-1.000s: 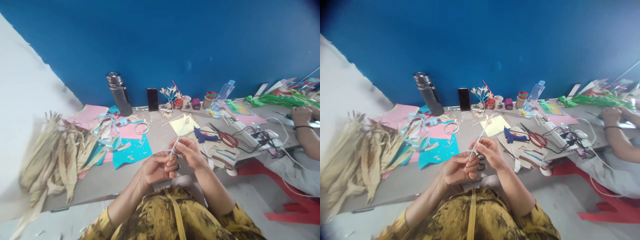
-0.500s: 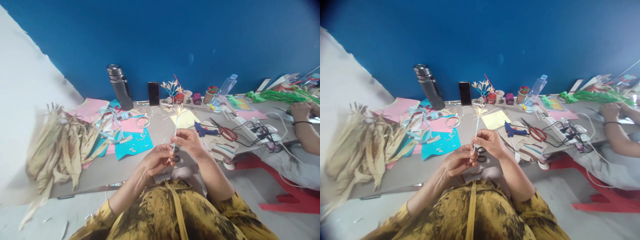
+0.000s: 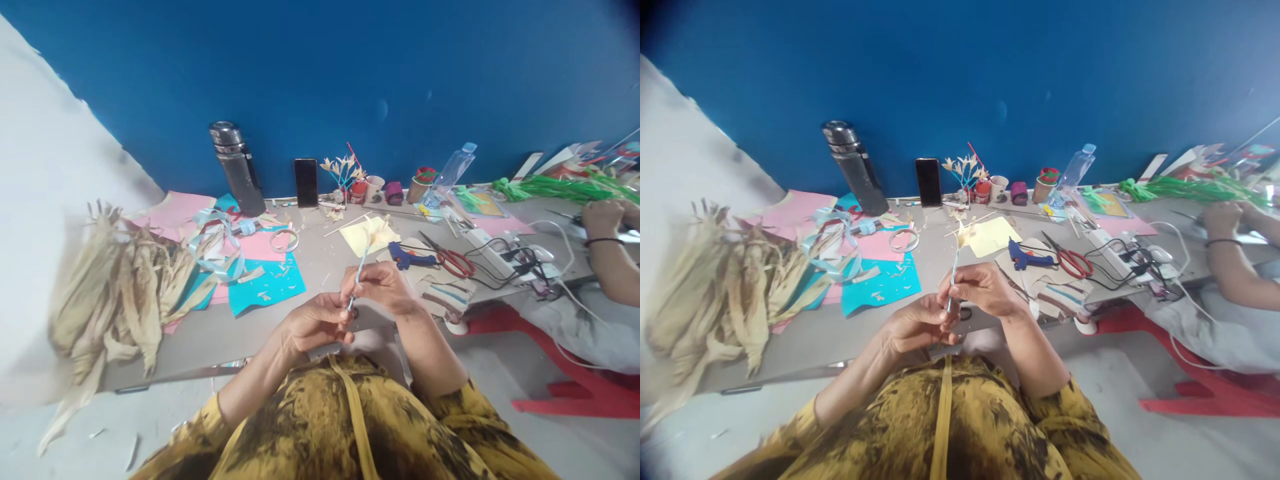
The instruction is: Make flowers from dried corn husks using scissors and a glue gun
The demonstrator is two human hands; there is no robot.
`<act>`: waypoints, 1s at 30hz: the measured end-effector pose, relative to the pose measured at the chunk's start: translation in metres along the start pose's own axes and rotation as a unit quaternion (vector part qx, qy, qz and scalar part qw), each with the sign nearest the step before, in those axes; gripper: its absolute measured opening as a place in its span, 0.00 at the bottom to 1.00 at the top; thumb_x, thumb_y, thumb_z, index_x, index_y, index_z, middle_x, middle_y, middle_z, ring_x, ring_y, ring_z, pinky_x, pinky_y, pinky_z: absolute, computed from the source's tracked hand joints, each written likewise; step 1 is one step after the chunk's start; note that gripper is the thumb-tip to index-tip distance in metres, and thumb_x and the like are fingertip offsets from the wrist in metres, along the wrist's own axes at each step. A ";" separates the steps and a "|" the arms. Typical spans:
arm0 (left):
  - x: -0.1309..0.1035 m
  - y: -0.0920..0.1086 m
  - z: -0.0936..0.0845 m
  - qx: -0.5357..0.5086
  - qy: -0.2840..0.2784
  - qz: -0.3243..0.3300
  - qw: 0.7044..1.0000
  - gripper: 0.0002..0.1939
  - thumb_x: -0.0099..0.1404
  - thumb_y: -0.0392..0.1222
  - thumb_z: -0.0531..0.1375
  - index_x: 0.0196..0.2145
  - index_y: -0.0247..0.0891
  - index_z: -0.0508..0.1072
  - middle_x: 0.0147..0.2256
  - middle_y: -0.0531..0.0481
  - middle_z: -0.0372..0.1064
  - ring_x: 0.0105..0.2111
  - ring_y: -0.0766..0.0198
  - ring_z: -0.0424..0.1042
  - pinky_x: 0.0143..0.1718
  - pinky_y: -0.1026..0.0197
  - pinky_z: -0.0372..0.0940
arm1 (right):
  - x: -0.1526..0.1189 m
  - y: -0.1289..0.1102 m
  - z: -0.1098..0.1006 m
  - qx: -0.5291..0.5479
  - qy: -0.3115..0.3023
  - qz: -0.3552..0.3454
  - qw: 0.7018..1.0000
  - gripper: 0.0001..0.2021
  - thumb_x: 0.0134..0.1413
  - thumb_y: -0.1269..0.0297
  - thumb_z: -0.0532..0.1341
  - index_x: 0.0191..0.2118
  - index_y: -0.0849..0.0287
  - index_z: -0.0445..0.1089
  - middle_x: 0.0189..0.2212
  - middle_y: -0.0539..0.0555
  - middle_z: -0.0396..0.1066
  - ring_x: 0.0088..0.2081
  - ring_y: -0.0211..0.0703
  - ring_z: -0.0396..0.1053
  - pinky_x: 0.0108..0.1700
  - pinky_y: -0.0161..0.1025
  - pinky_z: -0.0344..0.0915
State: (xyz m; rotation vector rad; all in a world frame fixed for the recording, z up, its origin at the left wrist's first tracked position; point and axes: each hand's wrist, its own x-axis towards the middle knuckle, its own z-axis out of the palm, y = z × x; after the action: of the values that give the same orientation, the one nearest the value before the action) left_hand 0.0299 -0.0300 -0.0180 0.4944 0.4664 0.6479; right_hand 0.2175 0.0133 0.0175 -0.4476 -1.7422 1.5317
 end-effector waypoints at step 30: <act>-0.016 0.005 0.025 0.474 0.360 0.405 0.694 0.06 0.60 0.42 0.63 0.28 0.40 0.78 0.30 0.50 0.73 0.33 0.62 0.69 0.39 0.60 0.62 | 0.018 0.016 0.009 0.078 0.200 0.009 0.977 0.11 0.53 0.56 0.70 0.36 0.58 0.80 0.29 0.53 0.75 0.26 0.35 0.60 0.30 0.36 0.58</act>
State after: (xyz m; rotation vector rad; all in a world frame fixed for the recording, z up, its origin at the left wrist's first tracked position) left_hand 0.0304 -0.0440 0.0089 1.5064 1.4031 1.4791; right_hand 0.1961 0.0235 0.0076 -0.6422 -1.3029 1.4583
